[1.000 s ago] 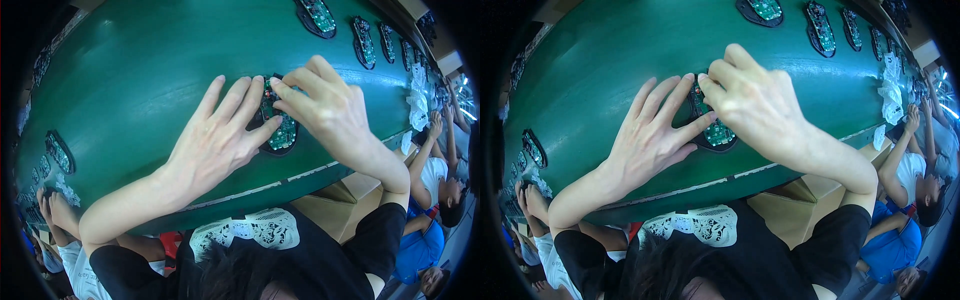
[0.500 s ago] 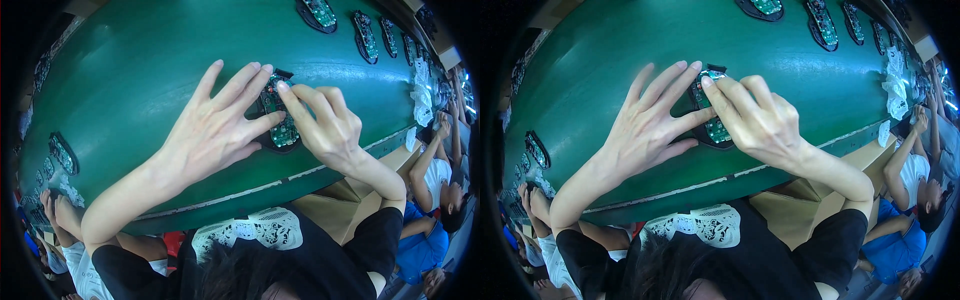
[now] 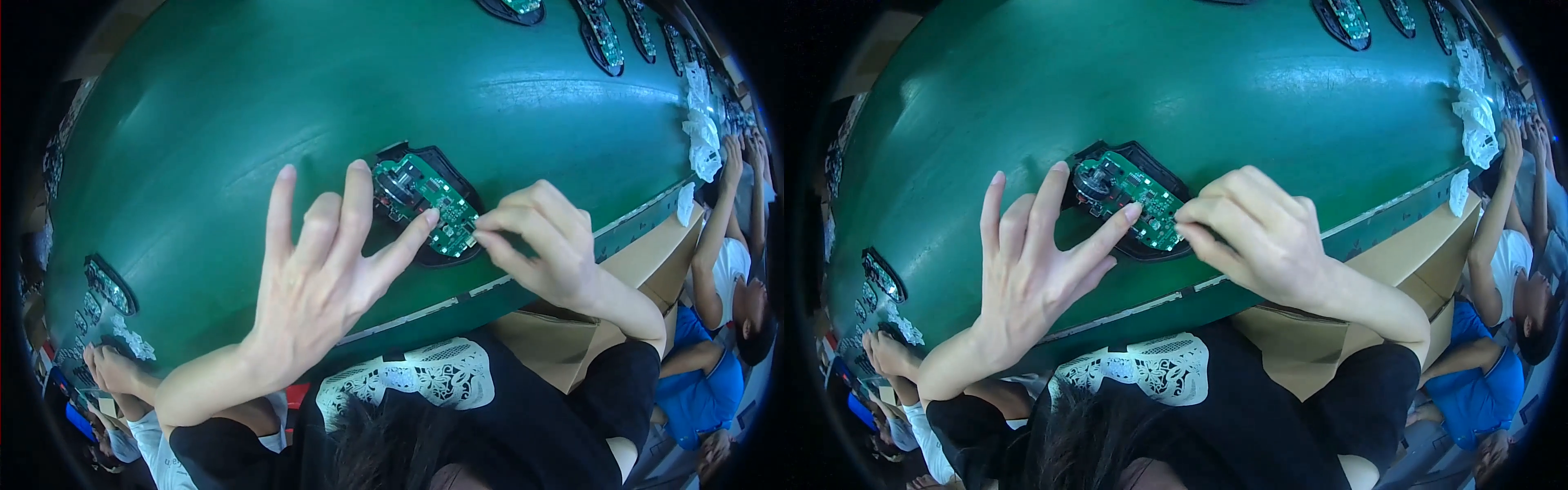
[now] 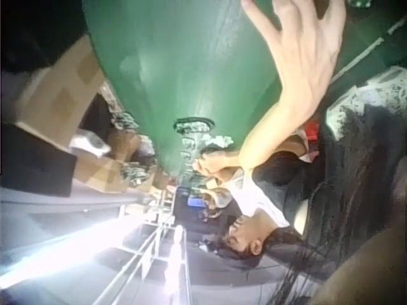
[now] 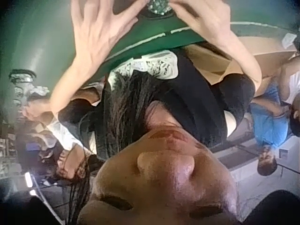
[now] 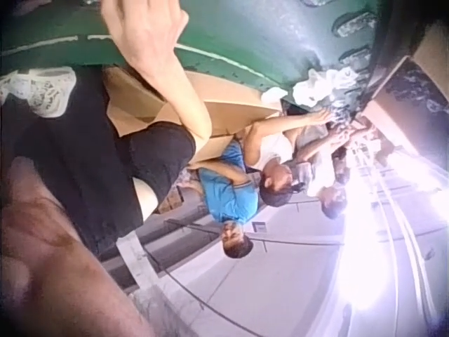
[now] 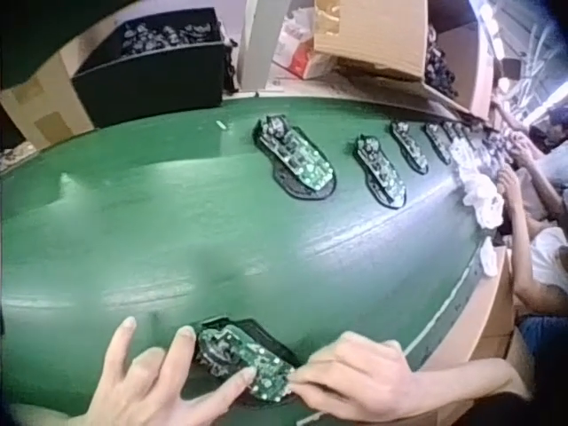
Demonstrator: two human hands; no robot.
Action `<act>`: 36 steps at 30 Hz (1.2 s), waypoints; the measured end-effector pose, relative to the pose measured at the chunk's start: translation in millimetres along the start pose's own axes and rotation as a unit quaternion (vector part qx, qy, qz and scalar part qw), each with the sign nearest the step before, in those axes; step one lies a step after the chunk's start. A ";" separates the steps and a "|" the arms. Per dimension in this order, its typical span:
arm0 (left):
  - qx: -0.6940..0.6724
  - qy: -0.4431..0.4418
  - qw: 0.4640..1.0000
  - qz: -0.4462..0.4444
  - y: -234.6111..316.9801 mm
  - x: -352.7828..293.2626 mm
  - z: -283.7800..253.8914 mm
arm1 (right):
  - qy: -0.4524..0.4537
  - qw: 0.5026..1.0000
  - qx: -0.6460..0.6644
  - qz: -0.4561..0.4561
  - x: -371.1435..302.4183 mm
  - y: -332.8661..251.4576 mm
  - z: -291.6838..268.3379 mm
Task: The person installs scroll wheels into computer mouse circuit boards on an assembly line. They unwrap additional scroll wheels from plastic bags, place them onto the conveyor belt, and install them into other mouse assemblies by hand.
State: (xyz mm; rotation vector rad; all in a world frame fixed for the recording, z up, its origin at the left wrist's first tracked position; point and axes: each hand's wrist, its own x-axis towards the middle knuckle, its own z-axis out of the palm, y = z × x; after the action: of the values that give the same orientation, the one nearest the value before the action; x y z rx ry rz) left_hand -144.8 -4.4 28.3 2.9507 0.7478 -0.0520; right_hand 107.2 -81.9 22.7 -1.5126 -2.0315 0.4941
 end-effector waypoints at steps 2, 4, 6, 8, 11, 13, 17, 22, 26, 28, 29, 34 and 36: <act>-0.014 -0.002 1.000 0.005 -3.0 3.5 0.3 | -0.009 1.000 0.014 0.003 -0.5 -3.6 3.7; -0.027 -0.003 1.000 0.008 -4.1 5.1 0.0 | -0.008 1.000 0.012 0.006 1.2 -1.1 6.7; -0.029 -0.010 1.000 0.009 -4.3 5.6 -0.9 | -0.009 1.000 0.010 0.008 2.8 -0.9 9.3; -0.031 -0.007 0.999 0.006 -3.2 7.5 -1.2 | -0.008 1.000 0.008 0.010 4.3 -0.3 11.5; -0.041 -0.004 0.999 0.007 -5.1 7.8 -2.1 | -0.014 1.000 -0.010 0.015 4.2 -4.0 9.0; -0.049 -0.002 0.999 0.007 -5.4 7.7 -1.0 | -0.017 0.999 -0.026 0.010 2.6 -8.1 7.4; -0.054 0.009 0.999 0.005 -3.6 8.9 0.2 | -0.008 0.991 -0.111 -0.072 -2.1 -11.2 10.2; -0.111 0.127 0.986 -0.003 -2.2 18.9 23.8 | -0.017 0.980 -0.176 -0.093 -4.7 -17.9 0.7; -0.137 0.137 0.981 0.003 -14.4 31.2 21.5 | 0.016 0.994 -0.094 -0.050 4.4 -16.6 -23.2; -0.089 0.152 0.984 -0.005 -40.6 40.4 15.5 | 0.069 0.990 -0.120 -0.032 0.4 -19.3 -41.2; -0.058 0.165 0.985 -0.009 -57.1 44.9 14.1 | 0.109 0.986 -0.125 -0.018 -4.4 -22.0 -49.0; 0.031 0.217 0.975 -0.030 -123.3 99.0 6.8 | 0.170 0.967 -0.167 0.095 -82.0 -15.2 -37.3; 0.087 0.214 0.973 -0.026 -151.3 100.0 11.2 | 0.156 0.965 -0.182 0.107 -106.7 -10.7 -14.3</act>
State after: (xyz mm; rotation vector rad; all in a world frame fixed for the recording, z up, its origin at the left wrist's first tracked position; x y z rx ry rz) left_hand -129.1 174.1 -1.5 3.1459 0.9086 0.5603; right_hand 130.8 -187.3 17.5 -1.9036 -1.7840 -0.0490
